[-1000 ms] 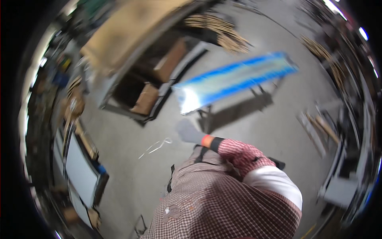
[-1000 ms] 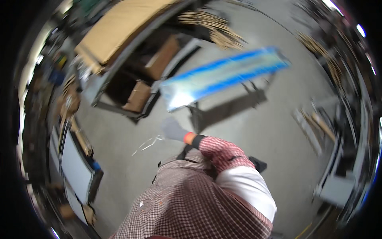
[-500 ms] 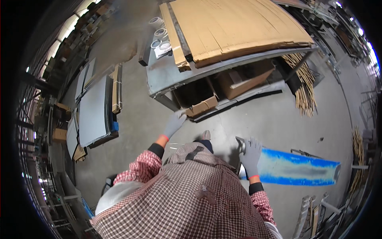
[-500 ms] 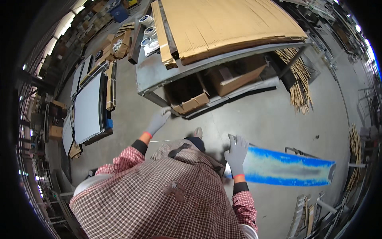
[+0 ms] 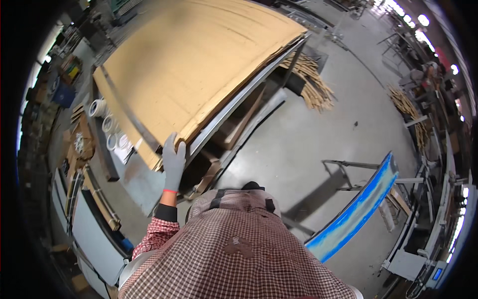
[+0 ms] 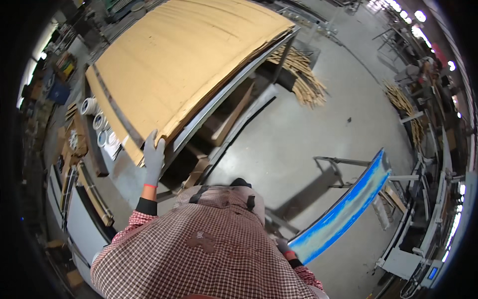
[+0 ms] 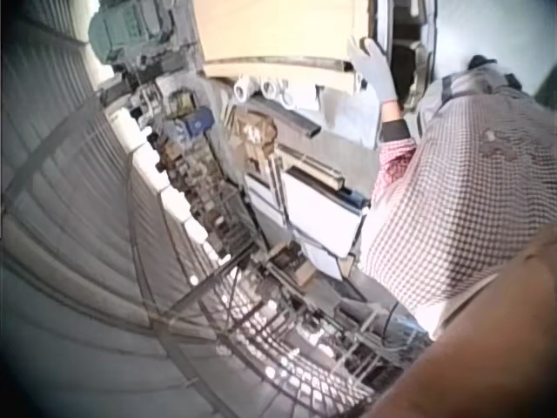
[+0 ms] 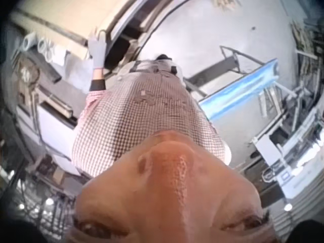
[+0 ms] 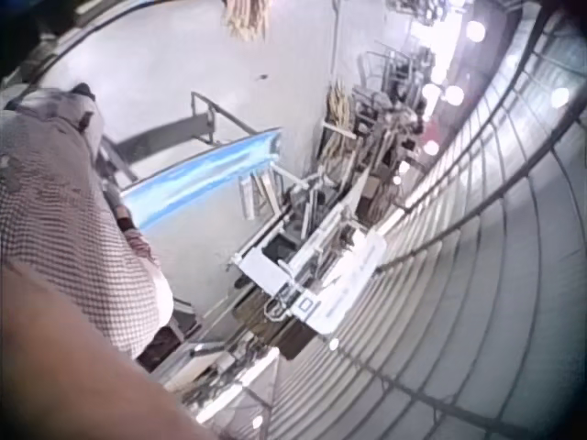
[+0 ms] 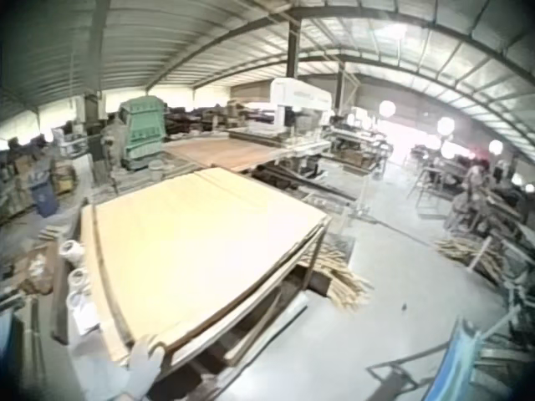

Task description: The person trims the edges of a stack of wood veneers using a knife and clears the scrap pieces onto the floor. They then lift the trimmed stack and carry it to a nearby table where another person assists in aligning them.

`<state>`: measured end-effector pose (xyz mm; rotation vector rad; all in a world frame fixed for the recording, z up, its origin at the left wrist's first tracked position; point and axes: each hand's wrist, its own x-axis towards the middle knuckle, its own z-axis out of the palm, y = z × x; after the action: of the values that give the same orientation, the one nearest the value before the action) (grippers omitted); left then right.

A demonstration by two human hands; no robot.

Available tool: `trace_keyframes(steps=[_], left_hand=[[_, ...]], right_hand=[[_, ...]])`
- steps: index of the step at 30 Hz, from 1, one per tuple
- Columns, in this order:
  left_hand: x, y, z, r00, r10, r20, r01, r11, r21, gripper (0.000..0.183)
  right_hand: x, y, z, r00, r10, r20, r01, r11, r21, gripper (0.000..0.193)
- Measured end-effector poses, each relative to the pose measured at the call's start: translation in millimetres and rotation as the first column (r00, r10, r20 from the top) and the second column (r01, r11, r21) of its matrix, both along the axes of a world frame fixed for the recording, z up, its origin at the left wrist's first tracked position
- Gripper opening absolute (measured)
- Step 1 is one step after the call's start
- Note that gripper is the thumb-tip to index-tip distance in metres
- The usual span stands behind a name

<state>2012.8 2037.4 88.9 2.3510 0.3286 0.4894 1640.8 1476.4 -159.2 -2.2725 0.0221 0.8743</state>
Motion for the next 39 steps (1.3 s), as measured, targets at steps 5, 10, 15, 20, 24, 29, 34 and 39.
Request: trace_keyframes(steps=[5, 10, 15, 20, 24, 29, 34, 39], left_hand=[[79, 32, -12, 0.992, 0.078, 0.095, -0.112, 0.889, 0.444, 0.06], [99, 51, -45, 0.979, 0.202, -0.014, -0.163, 0.828, 0.537, 0.068], [169, 34, -56, 0.96, 0.247, -0.134, -0.174, 0.897, 0.406, 0.067], [118, 2, 2, 0.888, 0.425, 0.175, -0.459, 0.84, 0.288, 0.047], [43, 8, 12, 0.641, 0.753, 0.149, -0.766, 0.638, 0.073, 0.036], [-60, 120, -64, 0.366, 0.93, 0.038, -0.905, 0.366, -0.218, 0.03], [-56, 201, -90, 0.607, 0.792, -0.067, -0.794, 0.602, -0.083, 0.026], [-9, 226, -96, 0.441, 0.863, -0.248, -0.852, 0.489, 0.185, 0.034]], right_hand=[[139, 17, 86, 0.998, 0.019, -0.058, -0.023, 0.997, -0.069, 0.029], [353, 36, 129, 0.956, 0.192, -0.223, -0.224, 0.966, -0.13, 0.036], [520, -15, 63, 0.922, 0.383, -0.054, -0.386, 0.919, -0.077, 0.039], [698, 78, 107, 0.769, 0.62, 0.154, -0.605, 0.785, -0.135, 0.031], [720, 202, 219, 0.583, 0.645, 0.495, -0.754, 0.656, 0.032, 0.026], [650, 337, 287, 0.518, 0.583, 0.626, -0.825, 0.533, 0.188, 0.024], [576, 412, 277, 0.328, 0.773, 0.543, -0.943, 0.306, 0.135, 0.023], [526, 486, 294, 0.191, 0.915, 0.356, -0.981, 0.186, 0.048, 0.023]])
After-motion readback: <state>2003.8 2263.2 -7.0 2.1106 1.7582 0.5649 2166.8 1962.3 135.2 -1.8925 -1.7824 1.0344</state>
